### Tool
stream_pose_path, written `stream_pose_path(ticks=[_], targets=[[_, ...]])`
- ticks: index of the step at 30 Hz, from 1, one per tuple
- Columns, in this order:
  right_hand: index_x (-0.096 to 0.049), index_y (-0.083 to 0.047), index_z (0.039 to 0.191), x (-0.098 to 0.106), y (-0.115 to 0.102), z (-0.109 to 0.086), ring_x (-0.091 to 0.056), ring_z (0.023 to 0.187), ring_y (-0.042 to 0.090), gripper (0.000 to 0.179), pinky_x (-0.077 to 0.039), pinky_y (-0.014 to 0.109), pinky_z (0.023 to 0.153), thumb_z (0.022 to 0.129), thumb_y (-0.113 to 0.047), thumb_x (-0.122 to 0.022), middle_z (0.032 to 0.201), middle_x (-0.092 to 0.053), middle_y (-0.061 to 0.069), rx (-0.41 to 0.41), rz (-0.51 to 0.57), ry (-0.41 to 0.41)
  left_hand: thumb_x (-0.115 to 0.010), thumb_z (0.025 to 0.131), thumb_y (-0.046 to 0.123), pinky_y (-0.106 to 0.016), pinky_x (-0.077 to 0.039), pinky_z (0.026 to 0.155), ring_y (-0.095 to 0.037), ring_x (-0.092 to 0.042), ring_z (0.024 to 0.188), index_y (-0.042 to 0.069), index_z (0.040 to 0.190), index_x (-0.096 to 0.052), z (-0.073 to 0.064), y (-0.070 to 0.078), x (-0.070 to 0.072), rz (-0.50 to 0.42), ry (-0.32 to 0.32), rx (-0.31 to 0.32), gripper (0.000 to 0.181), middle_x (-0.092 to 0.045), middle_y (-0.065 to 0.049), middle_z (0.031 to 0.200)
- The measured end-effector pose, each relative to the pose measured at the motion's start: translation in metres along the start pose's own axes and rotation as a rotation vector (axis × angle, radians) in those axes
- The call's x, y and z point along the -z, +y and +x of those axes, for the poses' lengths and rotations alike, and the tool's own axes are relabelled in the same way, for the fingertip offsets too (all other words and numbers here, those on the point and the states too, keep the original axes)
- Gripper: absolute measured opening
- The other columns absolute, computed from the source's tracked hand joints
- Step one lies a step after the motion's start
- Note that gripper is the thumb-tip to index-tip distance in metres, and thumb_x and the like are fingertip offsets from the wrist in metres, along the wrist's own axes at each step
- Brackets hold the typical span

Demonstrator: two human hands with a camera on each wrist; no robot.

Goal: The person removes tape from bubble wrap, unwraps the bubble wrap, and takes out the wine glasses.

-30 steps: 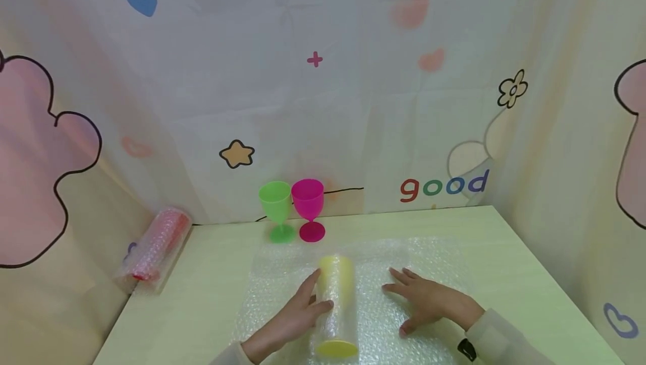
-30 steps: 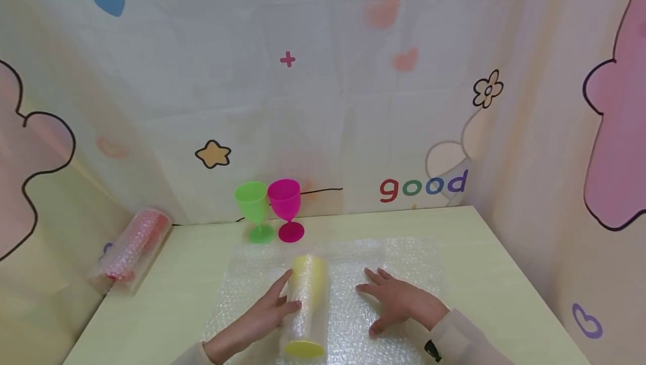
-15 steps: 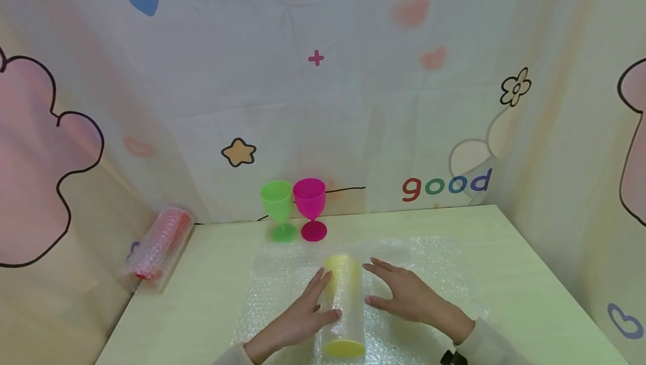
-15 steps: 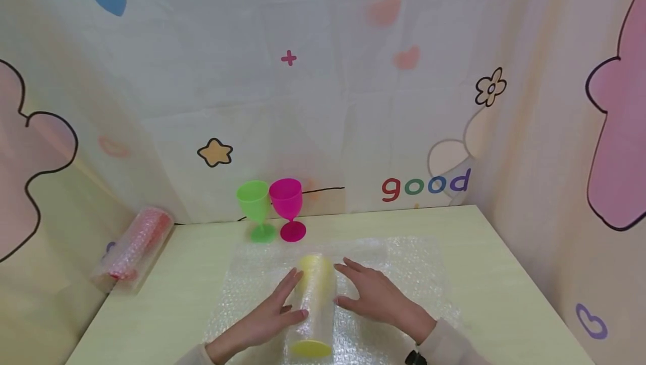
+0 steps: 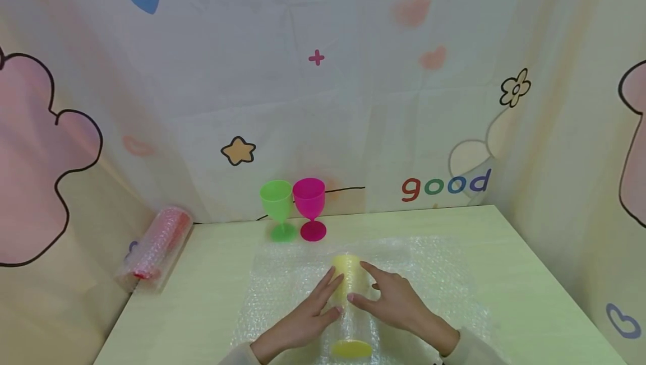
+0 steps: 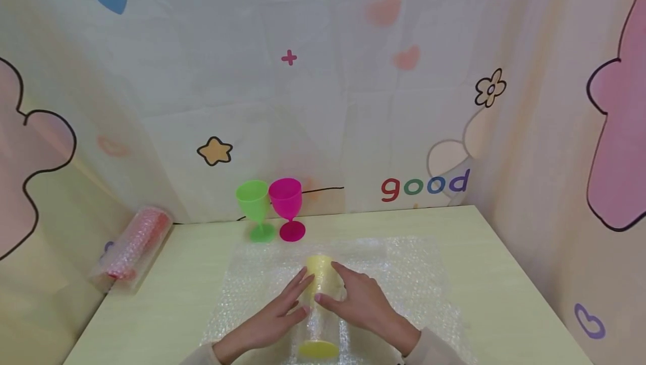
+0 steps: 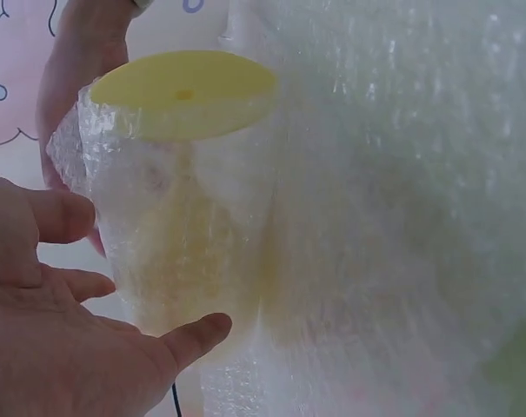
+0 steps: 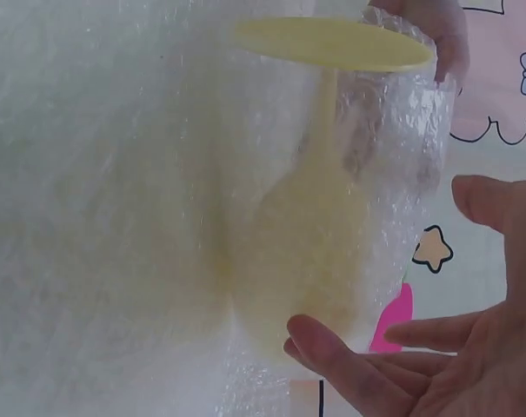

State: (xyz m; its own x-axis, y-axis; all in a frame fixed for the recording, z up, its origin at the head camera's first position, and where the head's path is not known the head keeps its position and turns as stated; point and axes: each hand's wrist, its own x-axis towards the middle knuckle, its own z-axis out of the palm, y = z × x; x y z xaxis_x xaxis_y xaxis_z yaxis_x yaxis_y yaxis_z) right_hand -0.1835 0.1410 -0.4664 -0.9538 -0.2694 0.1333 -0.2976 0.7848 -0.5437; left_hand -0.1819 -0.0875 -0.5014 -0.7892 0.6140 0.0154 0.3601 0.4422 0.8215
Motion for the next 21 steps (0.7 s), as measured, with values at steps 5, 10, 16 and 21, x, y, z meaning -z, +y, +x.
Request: stream_pose_path(ticks=[5,10,16,21], targets=[[-0.057,-0.006,0.135,-0.0035,-0.0057,0.0025,-0.074,0.090,0.024,0.077,-0.059,0.041,0.075,0.080,-0.057,-0.072,0.122,-0.070,0.014,-0.029,-0.049,0.067,-0.050,0.099,0.048,-0.069,-0.029,0.111,-0.039,-0.015,0.151,0.023,0.158,-0.018,0.0042,0.0022,-0.0030,0.043,0.047,0.028,0.072,-0.001,-0.002,0.168],[-0.063,-0.004,0.127,-0.0045,-0.0071,0.0049,-0.073,0.080,0.020,0.064,-0.058,0.036,0.066,0.077,-0.041,-0.078,0.106,-0.075,0.011,-0.029,-0.090,0.085,-0.057,0.095,0.049,-0.067,-0.033,0.110,-0.041,-0.022,0.149,0.019,0.158,-0.019,0.0058,0.0038,-0.0054,0.092,0.060,0.030,0.079,-0.003,-0.004,0.168],[-0.066,-0.005,0.124,-0.0047,-0.0045,0.0068,-0.074,0.076,0.020,0.052,-0.051,0.023,0.052,0.075,-0.021,-0.075,0.096,-0.077,0.012,-0.021,-0.069,0.102,-0.057,0.095,0.050,-0.063,-0.037,0.109,-0.041,-0.027,0.147,0.018,0.158,-0.018,0.0052,0.0028,-0.0068,0.132,0.060,0.026,0.081,-0.003,-0.006,0.168],[-0.067,-0.004,0.122,-0.0039,-0.0029,0.0078,-0.074,0.069,0.020,0.046,-0.041,0.020,0.042,0.078,-0.015,-0.072,0.078,-0.076,0.011,-0.024,-0.060,0.122,-0.055,0.096,0.050,-0.062,-0.038,0.109,-0.040,-0.027,0.147,0.018,0.159,-0.016,0.0050,-0.0008,-0.0077,0.144,0.053,0.020,0.081,-0.001,-0.007,0.168]])
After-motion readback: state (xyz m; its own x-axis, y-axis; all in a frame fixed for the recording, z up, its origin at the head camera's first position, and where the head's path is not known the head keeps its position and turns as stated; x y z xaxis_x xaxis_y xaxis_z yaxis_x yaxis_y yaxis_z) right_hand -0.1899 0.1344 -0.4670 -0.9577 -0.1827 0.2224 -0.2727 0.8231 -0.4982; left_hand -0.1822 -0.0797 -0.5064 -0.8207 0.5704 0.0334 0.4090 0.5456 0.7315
